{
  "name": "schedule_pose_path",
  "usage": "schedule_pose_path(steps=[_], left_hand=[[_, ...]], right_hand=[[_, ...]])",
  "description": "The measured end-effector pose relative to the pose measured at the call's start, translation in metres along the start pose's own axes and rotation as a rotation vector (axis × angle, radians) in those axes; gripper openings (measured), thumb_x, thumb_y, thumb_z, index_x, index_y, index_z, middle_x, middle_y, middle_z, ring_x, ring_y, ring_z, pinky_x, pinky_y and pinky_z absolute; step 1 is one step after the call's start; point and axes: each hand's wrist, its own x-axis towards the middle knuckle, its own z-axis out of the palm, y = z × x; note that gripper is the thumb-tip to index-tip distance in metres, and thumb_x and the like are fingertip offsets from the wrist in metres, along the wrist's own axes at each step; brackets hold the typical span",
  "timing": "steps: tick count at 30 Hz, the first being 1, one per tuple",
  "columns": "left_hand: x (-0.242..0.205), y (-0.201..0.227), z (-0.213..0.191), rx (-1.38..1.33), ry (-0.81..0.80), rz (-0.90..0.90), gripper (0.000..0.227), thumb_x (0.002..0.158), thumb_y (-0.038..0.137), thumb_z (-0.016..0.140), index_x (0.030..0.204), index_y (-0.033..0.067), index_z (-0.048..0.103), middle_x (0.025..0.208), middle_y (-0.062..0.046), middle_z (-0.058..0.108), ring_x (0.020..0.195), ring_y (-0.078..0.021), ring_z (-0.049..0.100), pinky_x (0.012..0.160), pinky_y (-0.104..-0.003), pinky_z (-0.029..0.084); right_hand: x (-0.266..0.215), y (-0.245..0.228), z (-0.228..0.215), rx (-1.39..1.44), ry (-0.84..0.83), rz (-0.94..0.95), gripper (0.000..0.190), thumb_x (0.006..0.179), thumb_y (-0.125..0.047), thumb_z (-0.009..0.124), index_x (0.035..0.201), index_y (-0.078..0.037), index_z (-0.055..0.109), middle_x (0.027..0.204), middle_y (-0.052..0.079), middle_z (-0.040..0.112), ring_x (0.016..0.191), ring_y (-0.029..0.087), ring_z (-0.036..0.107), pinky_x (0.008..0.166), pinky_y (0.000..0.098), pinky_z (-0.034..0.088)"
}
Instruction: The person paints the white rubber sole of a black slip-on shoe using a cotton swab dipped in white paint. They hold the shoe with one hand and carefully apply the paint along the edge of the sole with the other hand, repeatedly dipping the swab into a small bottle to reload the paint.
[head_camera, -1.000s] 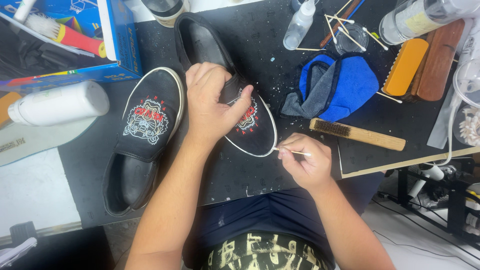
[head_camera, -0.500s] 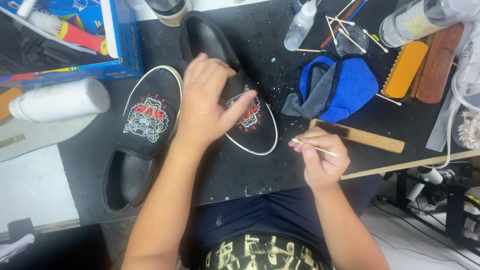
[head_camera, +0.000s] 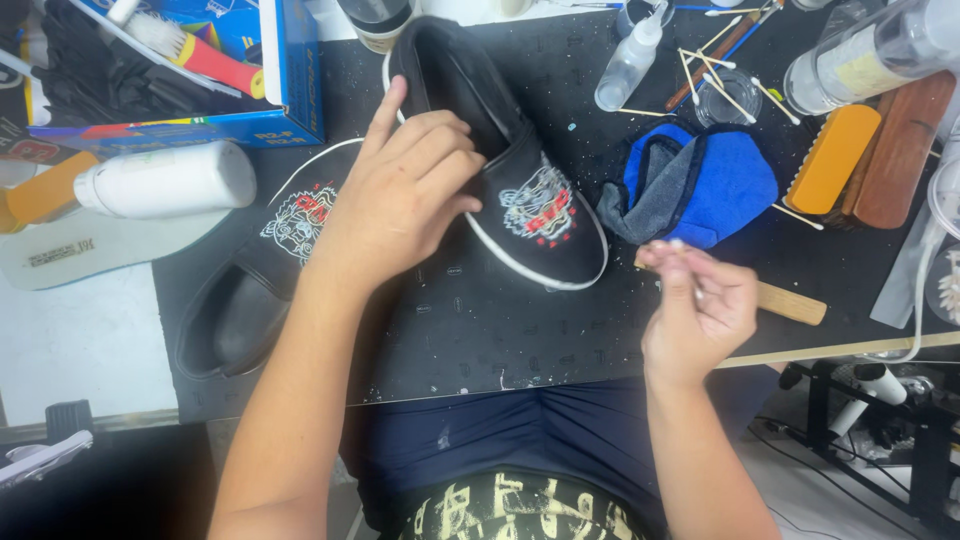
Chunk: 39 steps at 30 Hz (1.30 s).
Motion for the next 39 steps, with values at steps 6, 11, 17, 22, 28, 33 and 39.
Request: schedule_pose_path(steps=[6, 11, 17, 22, 28, 33, 39], left_hand=[[0.012, 0.046, -0.018, 0.175, 0.104, 0.036, 0.019, 0.09, 0.013, 0.08, 0.104, 0.0093, 0.069, 0.103, -0.003, 0.062, 0.116, -0.0212, 0.064, 0.129, -0.055, 0.025], [-0.007, 0.102, -0.051, 0.228, 0.041, -0.029, 0.015, 0.084, 0.015, 0.077, 0.094, 0.0081, 0.069, 0.09, -0.004, 0.061, 0.094, -0.0228, 0.063, 0.112, -0.051, 0.042], [-0.045, 0.163, -0.047, 0.199, 0.024, -0.375, 0.018, 0.082, 0.022, 0.081, 0.087, 0.0083, 0.071, 0.074, -0.002, 0.059, 0.066, -0.0203, 0.059, 0.056, -0.036, 0.045], [-0.065, 0.167, -0.02, 0.234, 0.118, -0.608, 0.02, 0.085, 0.014, 0.077, 0.1, 0.0045, 0.067, 0.085, -0.007, 0.063, 0.073, -0.0254, 0.064, 0.059, -0.037, 0.049], [-0.072, 0.158, 0.005, 0.094, 0.019, -0.73, 0.045, 0.087, 0.008, 0.068, 0.128, -0.008, 0.058, 0.11, -0.019, 0.065, 0.084, -0.0341, 0.069, 0.064, -0.037, 0.055], [-0.067, 0.146, -0.011, -0.044, -0.138, -0.693, 0.041, 0.085, 0.017, 0.072, 0.118, -0.0046, 0.063, 0.097, -0.016, 0.069, 0.079, -0.0334, 0.07, 0.063, -0.04, 0.055], [-0.047, 0.126, -0.043, -0.089, -0.003, -0.664, 0.017, 0.084, 0.02, 0.077, 0.09, 0.0057, 0.07, 0.081, -0.006, 0.074, 0.073, -0.0264, 0.072, 0.062, -0.038, 0.055]], right_hand=[[0.007, -0.001, -0.024, 0.052, 0.046, -0.026, 0.006, 0.121, -0.004, 0.051, 0.118, -0.005, 0.046, 0.095, 0.012, 0.059, 0.081, 0.016, 0.059, 0.081, 0.0377, 0.06], [0.011, 0.003, -0.029, 0.058, -0.005, -0.025, 0.002, 0.12, -0.007, 0.048, 0.119, -0.005, 0.049, 0.097, 0.009, 0.056, 0.08, 0.014, 0.056, 0.081, 0.0368, 0.059], [0.014, -0.009, -0.013, -0.23, -0.08, -0.068, 0.003, 0.113, 0.001, 0.059, 0.112, 0.003, 0.06, 0.106, 0.01, 0.06, 0.093, 0.014, 0.059, 0.09, 0.0254, 0.05], [0.025, -0.021, 0.002, -0.309, -0.159, 0.018, 0.004, 0.106, 0.0, 0.068, 0.108, 0.003, 0.067, 0.11, 0.007, 0.063, 0.096, 0.011, 0.059, 0.09, 0.0229, 0.048], [0.049, -0.03, 0.018, -0.531, -0.263, -0.055, 0.01, 0.099, 0.003, 0.076, 0.109, 0.001, 0.074, 0.103, 0.005, 0.069, 0.096, 0.012, 0.051, 0.086, 0.0241, 0.044], [0.06, -0.03, 0.034, -0.484, -0.394, 0.042, 0.014, 0.094, 0.003, 0.077, 0.107, -0.002, 0.075, 0.096, 0.003, 0.068, 0.084, 0.009, 0.052, 0.076, 0.0229, 0.043], [0.118, -0.02, 0.03, -0.848, -0.301, 0.071, 0.017, 0.096, -0.003, 0.077, 0.113, -0.004, 0.078, 0.086, 0.003, 0.073, 0.072, 0.007, 0.061, 0.066, 0.0231, 0.049]])
